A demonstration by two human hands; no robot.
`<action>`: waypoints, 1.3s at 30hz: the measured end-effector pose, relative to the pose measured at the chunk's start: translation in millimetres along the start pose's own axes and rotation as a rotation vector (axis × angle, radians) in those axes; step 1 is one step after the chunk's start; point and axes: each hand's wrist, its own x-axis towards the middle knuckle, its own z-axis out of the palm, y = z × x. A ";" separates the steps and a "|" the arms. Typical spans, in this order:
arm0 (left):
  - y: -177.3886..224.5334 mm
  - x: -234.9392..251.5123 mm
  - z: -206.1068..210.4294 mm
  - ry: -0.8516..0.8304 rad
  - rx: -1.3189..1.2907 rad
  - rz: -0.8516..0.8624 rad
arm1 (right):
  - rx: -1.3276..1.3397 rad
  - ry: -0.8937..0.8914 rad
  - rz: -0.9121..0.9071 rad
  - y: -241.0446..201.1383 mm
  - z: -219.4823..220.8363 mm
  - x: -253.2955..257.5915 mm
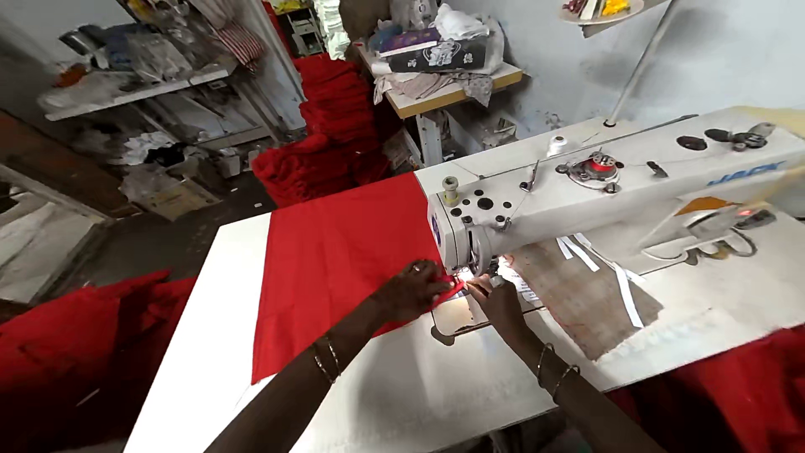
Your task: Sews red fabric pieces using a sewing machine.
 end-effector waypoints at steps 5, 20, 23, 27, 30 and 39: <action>70.4 1.3 23.7 0.090 -0.091 -0.441 | 0.020 -0.047 0.007 2.8 -2.5 -1.9; 92.8 16.8 32.5 0.136 -0.068 -0.706 | -0.394 0.251 -0.033 61.9 -159.0 -1.9; 95.6 17.5 36.7 0.161 -0.067 -0.729 | -0.499 0.266 0.063 128.0 -198.7 -20.7; 101.8 20.5 38.2 0.196 -0.037 -0.744 | -0.543 0.225 0.051 163.1 -188.6 -30.4; 103.5 18.8 38.5 0.203 -0.052 -0.749 | -0.495 0.286 0.031 134.0 -185.5 -33.7; 118.8 28.9 47.3 0.361 -0.179 -0.906 | -0.077 -0.481 -0.863 -63.2 -25.0 -177.9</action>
